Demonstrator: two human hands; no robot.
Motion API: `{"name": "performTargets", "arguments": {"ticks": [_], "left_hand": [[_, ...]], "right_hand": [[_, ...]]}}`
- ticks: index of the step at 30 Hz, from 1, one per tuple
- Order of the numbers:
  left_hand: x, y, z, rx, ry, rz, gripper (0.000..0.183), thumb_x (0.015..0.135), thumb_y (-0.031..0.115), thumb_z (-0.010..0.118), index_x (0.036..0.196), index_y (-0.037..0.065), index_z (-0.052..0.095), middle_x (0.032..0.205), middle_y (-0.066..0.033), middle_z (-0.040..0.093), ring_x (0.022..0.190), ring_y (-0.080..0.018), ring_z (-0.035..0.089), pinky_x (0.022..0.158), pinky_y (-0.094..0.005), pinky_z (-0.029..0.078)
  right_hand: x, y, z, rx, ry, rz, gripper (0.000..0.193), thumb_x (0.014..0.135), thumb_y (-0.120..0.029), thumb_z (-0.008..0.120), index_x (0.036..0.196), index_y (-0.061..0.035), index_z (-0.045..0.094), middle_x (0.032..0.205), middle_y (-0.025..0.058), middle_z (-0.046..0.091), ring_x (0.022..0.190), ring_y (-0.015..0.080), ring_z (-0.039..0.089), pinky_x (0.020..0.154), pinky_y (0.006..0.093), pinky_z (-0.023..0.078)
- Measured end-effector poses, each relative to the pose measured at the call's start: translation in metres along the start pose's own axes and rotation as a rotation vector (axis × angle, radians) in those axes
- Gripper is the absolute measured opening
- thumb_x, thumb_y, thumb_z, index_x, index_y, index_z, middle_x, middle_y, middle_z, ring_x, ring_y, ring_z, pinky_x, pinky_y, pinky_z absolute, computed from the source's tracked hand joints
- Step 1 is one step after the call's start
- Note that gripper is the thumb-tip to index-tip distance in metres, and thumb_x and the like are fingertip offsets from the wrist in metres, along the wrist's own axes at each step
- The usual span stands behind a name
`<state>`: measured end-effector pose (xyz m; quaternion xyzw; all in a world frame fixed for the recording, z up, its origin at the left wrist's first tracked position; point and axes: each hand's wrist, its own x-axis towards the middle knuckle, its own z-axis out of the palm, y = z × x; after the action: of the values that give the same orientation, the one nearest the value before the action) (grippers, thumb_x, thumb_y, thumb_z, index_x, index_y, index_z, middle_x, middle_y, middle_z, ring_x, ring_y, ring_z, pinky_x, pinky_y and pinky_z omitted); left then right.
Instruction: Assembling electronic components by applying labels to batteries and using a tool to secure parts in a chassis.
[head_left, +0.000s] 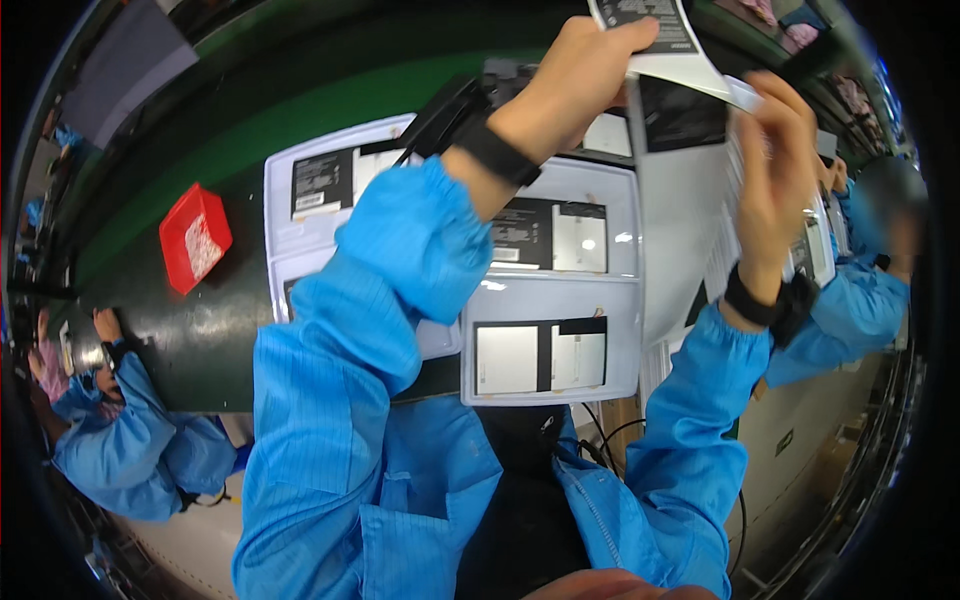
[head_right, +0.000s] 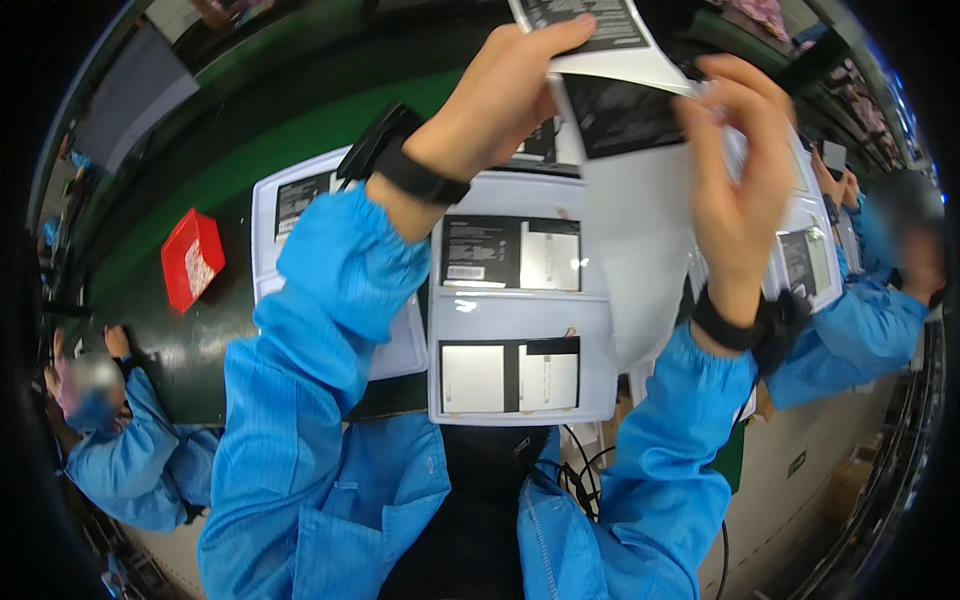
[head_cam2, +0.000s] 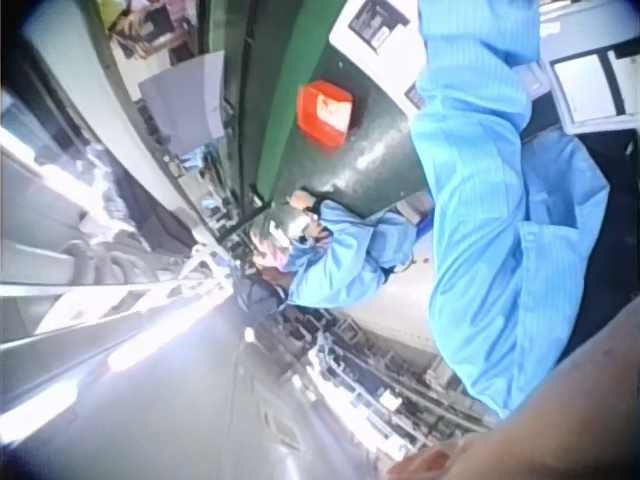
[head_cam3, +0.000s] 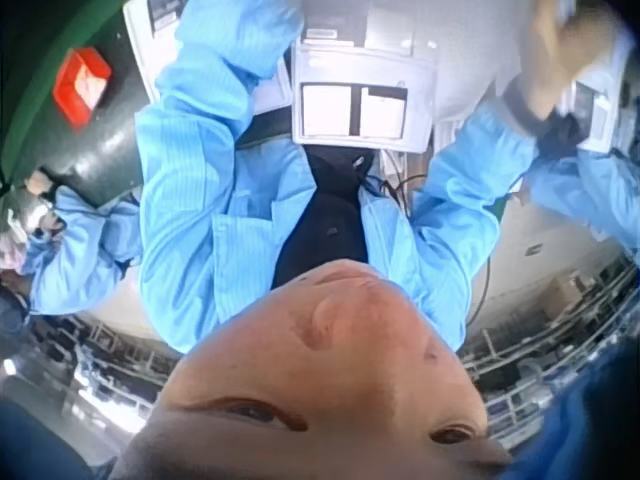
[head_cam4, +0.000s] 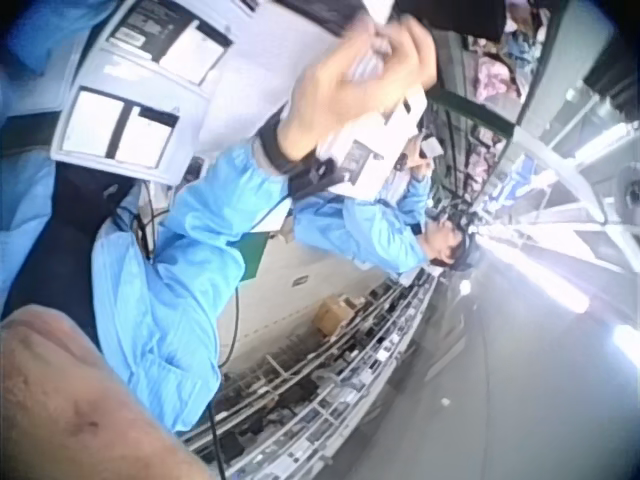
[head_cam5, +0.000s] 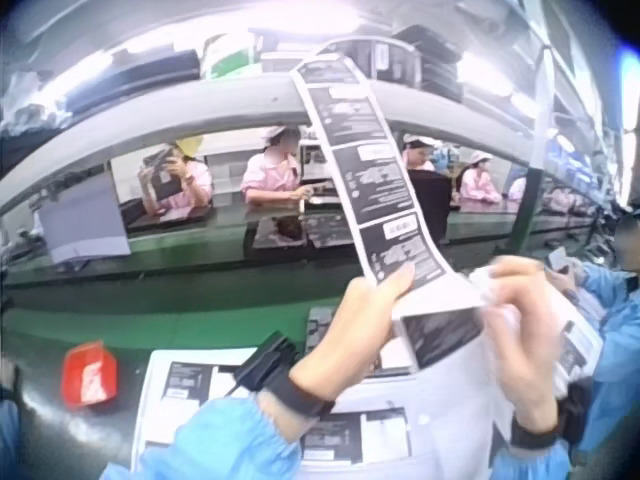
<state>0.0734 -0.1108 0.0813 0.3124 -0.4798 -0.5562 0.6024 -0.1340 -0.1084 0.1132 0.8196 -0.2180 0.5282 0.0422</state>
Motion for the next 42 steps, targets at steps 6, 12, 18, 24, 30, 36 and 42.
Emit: {"name": "performTargets", "arguments": {"ticks": [6,12,18,24,30,36,42], "left_hand": [[-0.026,-0.023,-0.025,0.143,0.134,-0.097,0.062,0.101,0.055,0.049,0.123,-0.003,0.055,0.113,-0.0127,0.060,0.103,-0.0198,0.056,0.089,-0.0367,0.043],[-0.215,-0.017,-0.024,-0.086,-0.177,-0.609,0.040,0.100,0.011,0.064,0.135,-0.006,0.055,0.116,-0.0140,0.069,0.097,-0.0181,0.070,0.083,-0.0302,0.058],[-0.259,-0.009,-0.041,0.304,-0.151,-0.791,0.015,0.097,0.011,0.064,0.092,-0.003,0.066,0.073,-0.0110,0.070,0.062,-0.0168,0.068,0.057,-0.0301,0.051],[-0.267,-0.012,-0.043,0.669,-0.563,-0.421,0.014,0.088,0.008,0.068,0.100,0.000,0.072,0.071,-0.0131,0.065,0.058,-0.0267,0.062,0.056,-0.0343,0.048],[-0.264,-0.014,-0.046,0.681,-0.557,-0.499,0.017,0.087,0.006,0.067,0.101,0.000,0.073,0.070,-0.0138,0.065,0.058,-0.0256,0.064,0.055,-0.0335,0.048],[-0.270,-0.015,-0.050,0.703,-0.481,-0.440,0.019,0.088,0.009,0.071,0.105,0.000,0.072,0.068,-0.0119,0.065,0.055,-0.0226,0.063,0.053,-0.0322,0.048],[-0.281,-0.023,-0.063,1.071,-0.320,-0.162,0.031,0.085,0.015,0.078,0.112,0.003,0.072,0.080,-0.0092,0.069,0.068,-0.0218,0.067,0.062,-0.0318,0.053]], "right_hand": [[-0.098,-0.072,-0.026,0.591,0.518,0.542,0.026,0.105,-0.023,0.051,0.120,-0.0014,0.049,0.110,0.0137,0.063,0.077,0.0178,0.057,0.070,0.0340,0.053],[-0.171,-0.161,-0.003,1.079,0.136,1.081,0.020,0.100,-0.013,0.060,0.099,-0.0019,0.043,0.100,0.0188,0.061,0.077,0.0231,0.064,0.066,0.0397,0.059],[-0.205,-0.157,-0.026,0.879,-0.505,1.026,0.027,0.082,-0.001,0.078,0.103,0.0033,0.060,0.106,0.0209,0.070,0.086,0.0208,0.071,0.068,0.0279,0.056],[-0.186,-0.158,-0.024,0.555,-0.698,1.033,0.039,0.076,-0.010,0.086,0.110,-0.0021,0.070,0.098,0.0104,0.076,0.065,0.0136,0.069,0.053,0.0238,0.048],[-0.182,-0.177,-0.022,0.552,-0.848,1.004,0.017,0.079,-0.007,0.083,0.091,-0.0006,0.074,0.073,0.0083,0.073,0.054,0.0118,0.064,0.049,0.0235,0.043],[-0.189,-0.178,-0.019,0.520,-0.831,1.082,0.008,0.085,-0.005,0.078,0.088,0.0009,0.072,0.066,0.0041,0.068,0.053,0.0065,0.058,0.048,0.0196,0.038],[-0.197,-0.156,-0.016,0.467,-0.602,1.552,0.010,0.092,-0.007,0.072,0.095,0.0028,0.072,0.063,-0.0015,0.060,0.051,0.0021,0.046,0.045,0.0198,0.031]]}}
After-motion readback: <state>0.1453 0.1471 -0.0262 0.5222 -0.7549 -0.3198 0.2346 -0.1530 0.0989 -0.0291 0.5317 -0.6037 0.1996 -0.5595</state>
